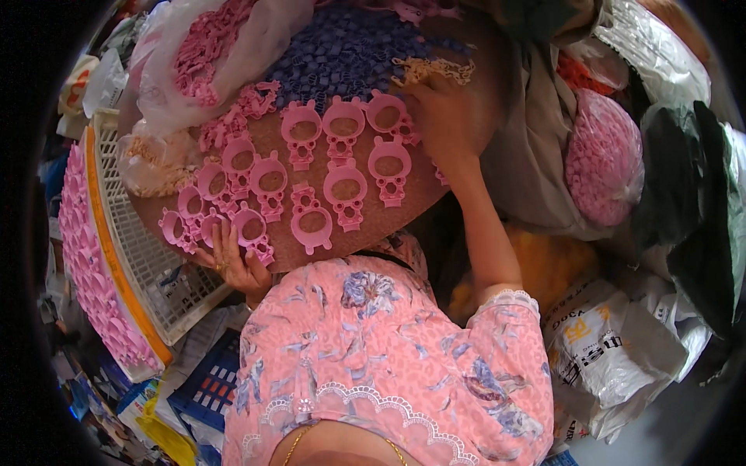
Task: Assembling small plastic toy parts by attaching blue decorative flowers to pink circular bases.
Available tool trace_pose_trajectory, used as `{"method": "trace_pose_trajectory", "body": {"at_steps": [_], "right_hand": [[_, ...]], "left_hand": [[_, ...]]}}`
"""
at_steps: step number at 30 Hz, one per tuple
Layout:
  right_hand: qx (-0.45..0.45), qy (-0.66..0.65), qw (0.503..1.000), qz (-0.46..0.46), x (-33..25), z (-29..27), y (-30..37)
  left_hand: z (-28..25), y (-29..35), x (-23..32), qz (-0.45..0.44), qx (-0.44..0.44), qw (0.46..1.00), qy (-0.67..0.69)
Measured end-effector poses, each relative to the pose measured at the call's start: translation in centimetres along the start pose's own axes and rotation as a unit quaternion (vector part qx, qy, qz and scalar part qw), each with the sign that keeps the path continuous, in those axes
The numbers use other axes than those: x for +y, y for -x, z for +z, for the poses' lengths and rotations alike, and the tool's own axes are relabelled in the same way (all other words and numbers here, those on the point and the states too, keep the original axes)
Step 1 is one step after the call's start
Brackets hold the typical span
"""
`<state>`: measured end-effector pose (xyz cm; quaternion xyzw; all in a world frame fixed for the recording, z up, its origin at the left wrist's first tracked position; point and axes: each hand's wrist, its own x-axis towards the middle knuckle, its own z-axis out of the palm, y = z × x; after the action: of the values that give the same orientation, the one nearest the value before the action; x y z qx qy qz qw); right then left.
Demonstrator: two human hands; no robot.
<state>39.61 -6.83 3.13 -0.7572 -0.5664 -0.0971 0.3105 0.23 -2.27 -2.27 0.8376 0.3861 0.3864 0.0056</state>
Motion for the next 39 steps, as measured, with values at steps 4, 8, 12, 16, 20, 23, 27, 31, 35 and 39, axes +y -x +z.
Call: {"method": "trace_pose_trajectory", "body": {"at_steps": [4,8,12,16,20,23,27,31,35,39], "right_hand": [[-0.1,0.045,0.993,-0.037,0.2,0.8,-2.0],[-0.102,0.057,0.988,-0.104,2.5,1.9,-2.5],[-0.112,0.024,0.991,-0.065,2.5,1.8,-2.2],[-0.098,-0.004,0.995,-0.027,2.8,2.1,-1.6],[-0.091,-0.025,0.995,0.004,2.3,0.0,-1.4],[-0.191,-0.183,0.953,0.15,1.3,-2.6,-1.5],[-0.271,-0.212,0.937,0.052,2.4,-2.5,-1.0],[-0.304,-0.179,0.935,0.045,2.3,-2.3,-0.9],[-0.307,-0.149,0.939,0.032,2.2,-2.0,-1.3],[-0.285,-0.113,0.952,0.025,1.3,-2.2,-1.8]], "left_hand": [[0.3,-0.1,0.1,-0.005,0.014,1.0,0.012],[0.7,-0.2,0.1,-0.001,0.031,0.999,0.011],[0.8,-0.3,0.0,-0.003,0.036,0.999,0.012],[0.7,-0.4,0.2,-0.009,0.03,0.999,0.017],[0.6,-0.1,0.2,-0.011,0.029,0.999,0.015],[0.5,-0.1,0.2,-0.013,0.03,0.999,0.021],[0.6,0.0,0.0,-0.013,0.028,0.999,0.022],[0.5,-0.1,0.1,-0.012,0.025,0.999,0.023],[0.6,0.0,0.0,-0.014,0.025,0.999,0.02],[0.7,0.0,-0.1,-0.01,0.029,0.999,0.02]]}}
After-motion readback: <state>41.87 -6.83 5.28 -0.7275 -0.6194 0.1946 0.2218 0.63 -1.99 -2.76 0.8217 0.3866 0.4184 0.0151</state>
